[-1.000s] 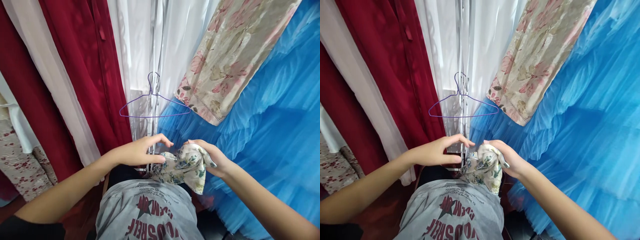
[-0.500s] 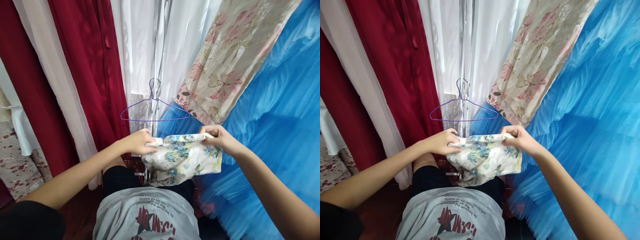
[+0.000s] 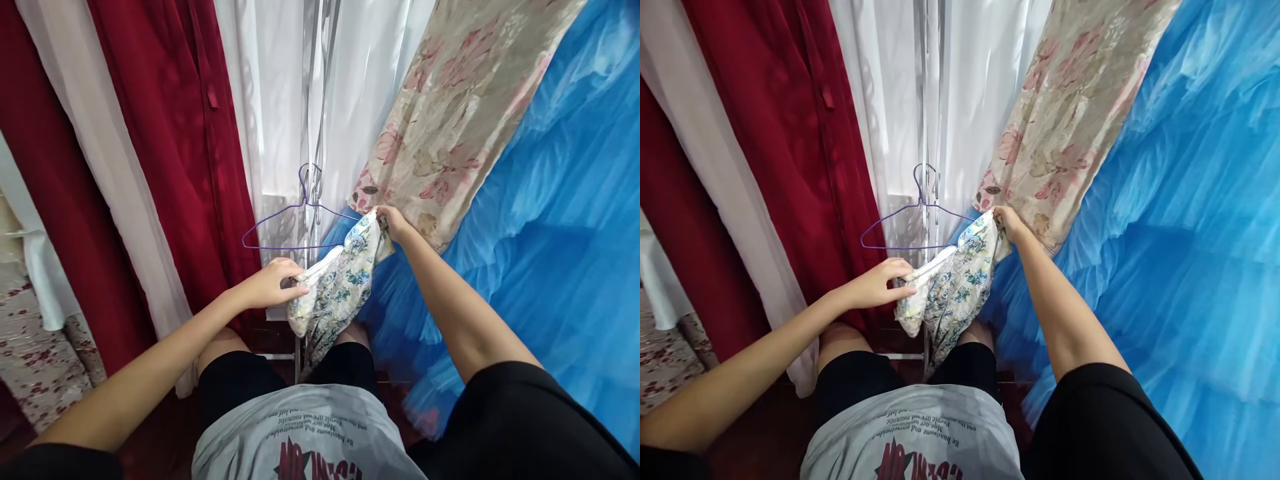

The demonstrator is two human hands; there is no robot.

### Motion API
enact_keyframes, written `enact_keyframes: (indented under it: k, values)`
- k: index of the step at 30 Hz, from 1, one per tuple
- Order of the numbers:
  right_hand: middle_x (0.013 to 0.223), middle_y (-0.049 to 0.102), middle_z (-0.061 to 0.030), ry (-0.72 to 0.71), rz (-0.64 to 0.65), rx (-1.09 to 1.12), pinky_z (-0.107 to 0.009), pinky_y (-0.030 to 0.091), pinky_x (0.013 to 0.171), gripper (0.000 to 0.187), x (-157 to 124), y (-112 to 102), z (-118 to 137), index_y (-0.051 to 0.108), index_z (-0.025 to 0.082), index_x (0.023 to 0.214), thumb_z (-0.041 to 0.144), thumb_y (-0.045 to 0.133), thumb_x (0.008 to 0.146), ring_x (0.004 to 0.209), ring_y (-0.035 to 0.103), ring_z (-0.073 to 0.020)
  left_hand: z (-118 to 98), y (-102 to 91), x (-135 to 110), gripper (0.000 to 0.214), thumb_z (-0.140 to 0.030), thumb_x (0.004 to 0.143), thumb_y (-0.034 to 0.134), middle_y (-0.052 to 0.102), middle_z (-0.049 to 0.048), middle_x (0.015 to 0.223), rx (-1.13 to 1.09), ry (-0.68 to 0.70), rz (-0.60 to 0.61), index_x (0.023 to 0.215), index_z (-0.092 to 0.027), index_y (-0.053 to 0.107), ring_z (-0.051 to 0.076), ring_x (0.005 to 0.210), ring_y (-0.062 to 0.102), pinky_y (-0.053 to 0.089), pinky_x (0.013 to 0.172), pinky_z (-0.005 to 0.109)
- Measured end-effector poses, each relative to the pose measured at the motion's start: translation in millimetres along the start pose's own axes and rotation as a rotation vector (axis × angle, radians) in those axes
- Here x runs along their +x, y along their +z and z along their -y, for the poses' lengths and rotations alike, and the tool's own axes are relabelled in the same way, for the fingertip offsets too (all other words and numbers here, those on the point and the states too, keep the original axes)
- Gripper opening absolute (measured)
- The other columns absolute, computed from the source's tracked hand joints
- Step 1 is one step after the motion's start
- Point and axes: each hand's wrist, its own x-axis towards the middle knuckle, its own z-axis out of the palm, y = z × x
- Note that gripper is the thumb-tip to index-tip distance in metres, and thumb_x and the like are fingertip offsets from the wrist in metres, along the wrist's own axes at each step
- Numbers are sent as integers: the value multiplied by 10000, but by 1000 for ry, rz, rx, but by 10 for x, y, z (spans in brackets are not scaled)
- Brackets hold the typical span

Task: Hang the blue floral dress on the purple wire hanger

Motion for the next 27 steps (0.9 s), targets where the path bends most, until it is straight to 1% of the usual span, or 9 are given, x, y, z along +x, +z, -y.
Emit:
enact_keyframes:
  k: [3,6,10,13,17,20,23,25,27]
  values:
    - [520,516,11,69,118,32,-253,409,490,67,145,114,90,541,210,590,206,537,523,502,476,-143,120,-35,-43,291,-462,947,585,704,59,977,-13,0,-17,870,-207,704,231,971,613,427,980,372]
    - [553,557,1,108,247,47,-243,412,503,113,213,243,166,594,185,630,160,586,520,530,509,-142,366,-126,-169,289,-424,945,576,691,54,906,42,-40,-93,808,-193,685,226,916,608,411,996,396]
    - [606,608,-10,139,399,49,-235,414,507,136,225,477,186,646,157,691,129,668,560,566,546,-144,691,-250,-402,301,-428,938,568,665,53,853,58,-153,-205,801,-181,673,222,861,593,446,876,364]
    - [665,644,-5,100,452,78,-220,444,541,153,187,665,148,670,156,767,128,721,626,611,580,-138,806,-300,-515,324,-435,947,553,649,52,842,38,-211,-267,786,-177,666,214,828,586,447,801,341]
    - [707,671,8,79,482,129,-222,475,567,182,82,818,81,668,181,863,171,768,711,624,603,-135,860,-328,-549,363,-425,973,502,629,46,791,65,-220,-281,737,-183,636,211,802,578,444,812,349]
    - [728,695,4,91,494,162,-241,509,595,214,1,814,55,676,196,926,208,778,738,644,631,-154,958,-348,-587,351,-392,976,467,646,45,806,152,-221,-227,730,-192,616,216,833,591,431,920,386]
    - [801,738,-20,94,493,164,-254,539,654,230,-40,714,86,696,195,968,218,775,754,717,667,-173,1141,-371,-671,267,-341,951,458,693,53,934,300,-277,-165,812,-208,643,248,989,607,290,1116,492]
    - [848,755,-38,115,498,126,-259,549,677,213,-45,630,142,703,194,975,208,763,771,751,680,-181,1283,-391,-707,244,-318,934,439,702,56,961,358,-355,-151,860,-225,652,274,1042,602,259,1127,535]
    - [818,747,-42,147,518,90,-251,543,639,166,-40,564,211,708,195,950,191,748,789,712,671,-175,1420,-428,-688,221,-302,905,445,697,51,881,340,-441,-188,845,-234,647,283,976,612,360,1041,498]
